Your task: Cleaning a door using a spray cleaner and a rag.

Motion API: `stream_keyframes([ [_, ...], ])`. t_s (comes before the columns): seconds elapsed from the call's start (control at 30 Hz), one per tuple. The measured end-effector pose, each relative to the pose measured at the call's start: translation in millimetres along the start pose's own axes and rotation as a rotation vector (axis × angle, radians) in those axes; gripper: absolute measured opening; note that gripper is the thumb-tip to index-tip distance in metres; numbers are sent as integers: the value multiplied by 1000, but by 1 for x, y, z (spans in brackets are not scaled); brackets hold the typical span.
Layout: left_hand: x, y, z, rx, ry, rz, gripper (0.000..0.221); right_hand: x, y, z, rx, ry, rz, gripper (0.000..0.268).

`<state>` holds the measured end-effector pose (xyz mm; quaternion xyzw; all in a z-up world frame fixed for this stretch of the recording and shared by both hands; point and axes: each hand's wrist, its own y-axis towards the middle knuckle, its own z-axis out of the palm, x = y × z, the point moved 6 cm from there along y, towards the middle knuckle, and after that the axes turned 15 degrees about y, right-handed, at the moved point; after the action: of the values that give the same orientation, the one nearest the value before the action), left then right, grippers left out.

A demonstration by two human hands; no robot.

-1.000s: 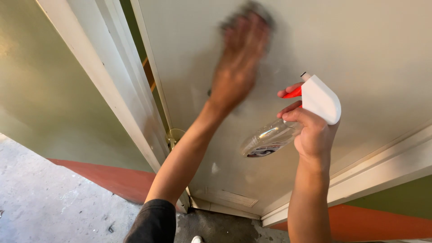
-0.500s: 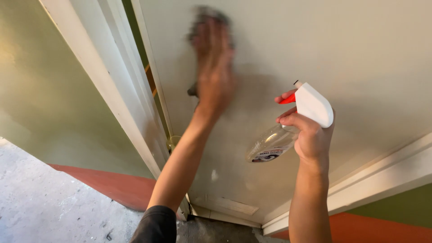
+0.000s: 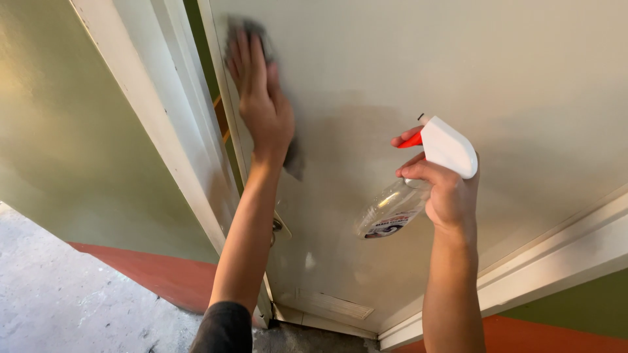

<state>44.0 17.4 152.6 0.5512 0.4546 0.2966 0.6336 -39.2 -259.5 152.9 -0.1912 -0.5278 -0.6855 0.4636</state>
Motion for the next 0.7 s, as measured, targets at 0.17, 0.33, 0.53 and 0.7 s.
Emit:
stream_keyframes([
  [0.17, -73, 51, 21, 44, 66, 139, 43, 2, -4, -8, -54, 51, 35, 64],
  [0.33, -136, -10, 23, 242, 68, 580, 52, 6, 1, -8, -40, 66, -18, 61],
  [0.53, -65, -34, 2, 178, 24, 510, 45, 12, 9, 7, -9, 53, -29, 58],
  [0.7, 13, 34, -4, -60, -51, -20, 40, 17, 11, 15, 26, 49, -16, 58],
])
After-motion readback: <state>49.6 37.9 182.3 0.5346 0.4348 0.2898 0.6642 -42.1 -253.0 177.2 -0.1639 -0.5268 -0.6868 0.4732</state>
